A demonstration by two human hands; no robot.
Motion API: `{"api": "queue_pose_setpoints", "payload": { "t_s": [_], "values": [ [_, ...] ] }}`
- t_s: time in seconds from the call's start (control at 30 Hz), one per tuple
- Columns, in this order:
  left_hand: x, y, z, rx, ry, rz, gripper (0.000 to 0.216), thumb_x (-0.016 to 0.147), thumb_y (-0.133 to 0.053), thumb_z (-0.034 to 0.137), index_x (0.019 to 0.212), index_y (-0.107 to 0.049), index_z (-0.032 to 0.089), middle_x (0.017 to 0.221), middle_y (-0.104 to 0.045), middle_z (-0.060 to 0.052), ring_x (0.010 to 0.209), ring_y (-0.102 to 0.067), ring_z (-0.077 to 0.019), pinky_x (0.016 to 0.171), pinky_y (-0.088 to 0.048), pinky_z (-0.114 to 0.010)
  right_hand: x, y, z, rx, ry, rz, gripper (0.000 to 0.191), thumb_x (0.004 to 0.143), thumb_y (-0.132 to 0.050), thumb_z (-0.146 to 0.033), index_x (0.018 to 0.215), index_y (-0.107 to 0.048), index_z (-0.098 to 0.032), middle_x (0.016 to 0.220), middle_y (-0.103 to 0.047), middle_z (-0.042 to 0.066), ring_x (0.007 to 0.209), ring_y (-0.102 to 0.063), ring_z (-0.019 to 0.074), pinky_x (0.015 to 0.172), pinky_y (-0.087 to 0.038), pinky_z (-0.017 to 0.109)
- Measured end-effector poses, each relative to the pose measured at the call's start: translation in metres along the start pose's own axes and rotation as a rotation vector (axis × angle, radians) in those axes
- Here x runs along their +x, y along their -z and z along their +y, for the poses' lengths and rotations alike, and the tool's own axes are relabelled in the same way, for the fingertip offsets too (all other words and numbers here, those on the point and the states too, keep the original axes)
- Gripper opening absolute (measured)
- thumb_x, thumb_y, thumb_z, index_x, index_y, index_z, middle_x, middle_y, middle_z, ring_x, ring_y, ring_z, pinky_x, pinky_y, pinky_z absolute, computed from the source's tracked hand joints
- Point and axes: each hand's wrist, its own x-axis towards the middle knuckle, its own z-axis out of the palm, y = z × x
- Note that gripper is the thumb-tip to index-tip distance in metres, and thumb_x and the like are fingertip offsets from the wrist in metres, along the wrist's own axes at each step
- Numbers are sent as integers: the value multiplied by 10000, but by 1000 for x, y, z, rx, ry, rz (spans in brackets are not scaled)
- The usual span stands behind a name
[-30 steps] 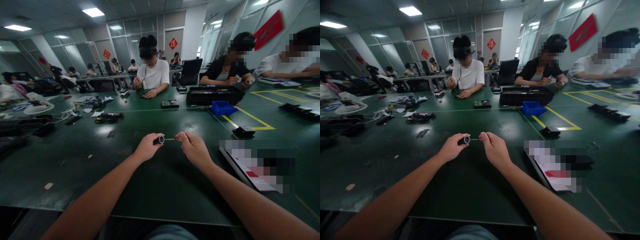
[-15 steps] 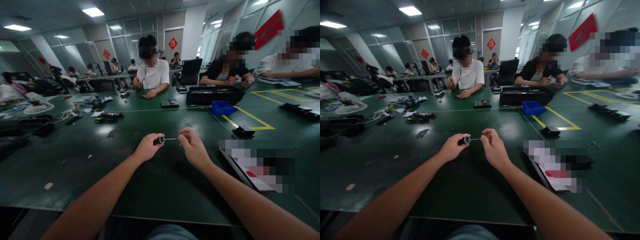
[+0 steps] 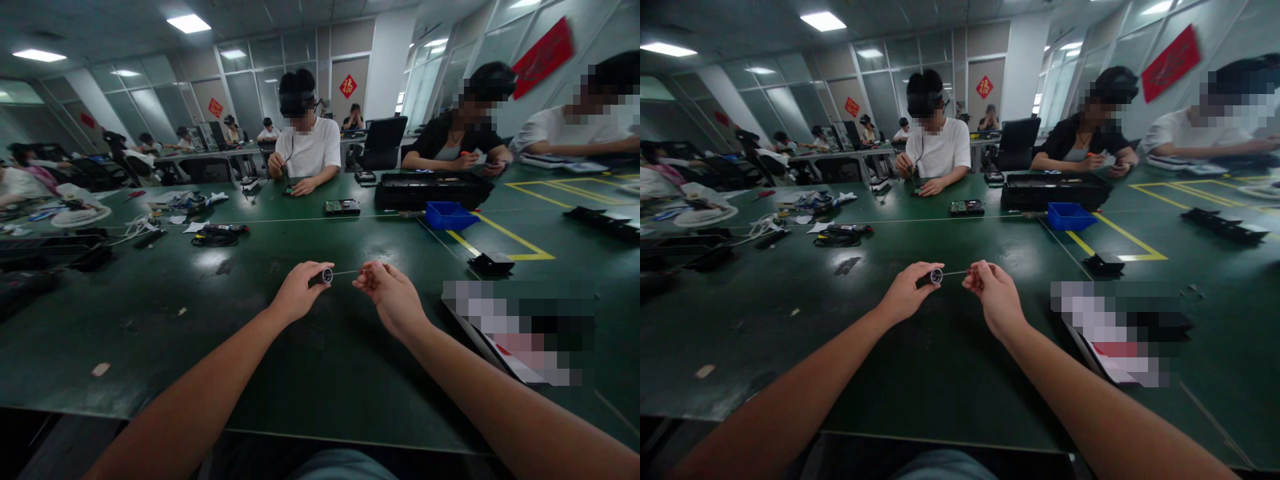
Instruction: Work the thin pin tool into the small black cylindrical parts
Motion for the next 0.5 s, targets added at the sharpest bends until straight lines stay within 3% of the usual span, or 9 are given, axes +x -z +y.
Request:
{"api": "queue_pose_setpoints", "payload": {
  "t_s": [0.13, 0.27, 0.5],
  "values": [
    [0, 1, -3, 70, -12, -57, 389, 884, -674, 200, 1266, -638, 267, 1188, -684, -29, 1109, -584, -217, 1017, -419, -412, 4, 1, -2, 67, -133, 39, 195, 862, -673, -333, 723, -644, -199, 649, -582, -9, 595, -557, 128, 735, -577, 332],
    [0, 0, -5, 114, 61, -117, 398, 875, -688, 228, 1270, -642, 260, 1116, -695, -35, 1049, -592, -232, 1005, -417, -437, 5, 4, 2, -40, -6, 48, 176, 859, -689, -369, 807, -661, -204, 744, -622, -4, 656, -583, 129, 750, -567, 319],
    [0, 0, -1, 109, 85, -108, 423, 866, -699, 220, 1283, -635, 259, 1138, -691, -34, 1050, -591, -228, 1004, -417, -417, 4, 8, 6, -275, 153, 27, 246, 871, -654, -460, 919, -642, -219, 835, -656, 3, 741, -628, 155, 754, -541, 333]
  ]
}}
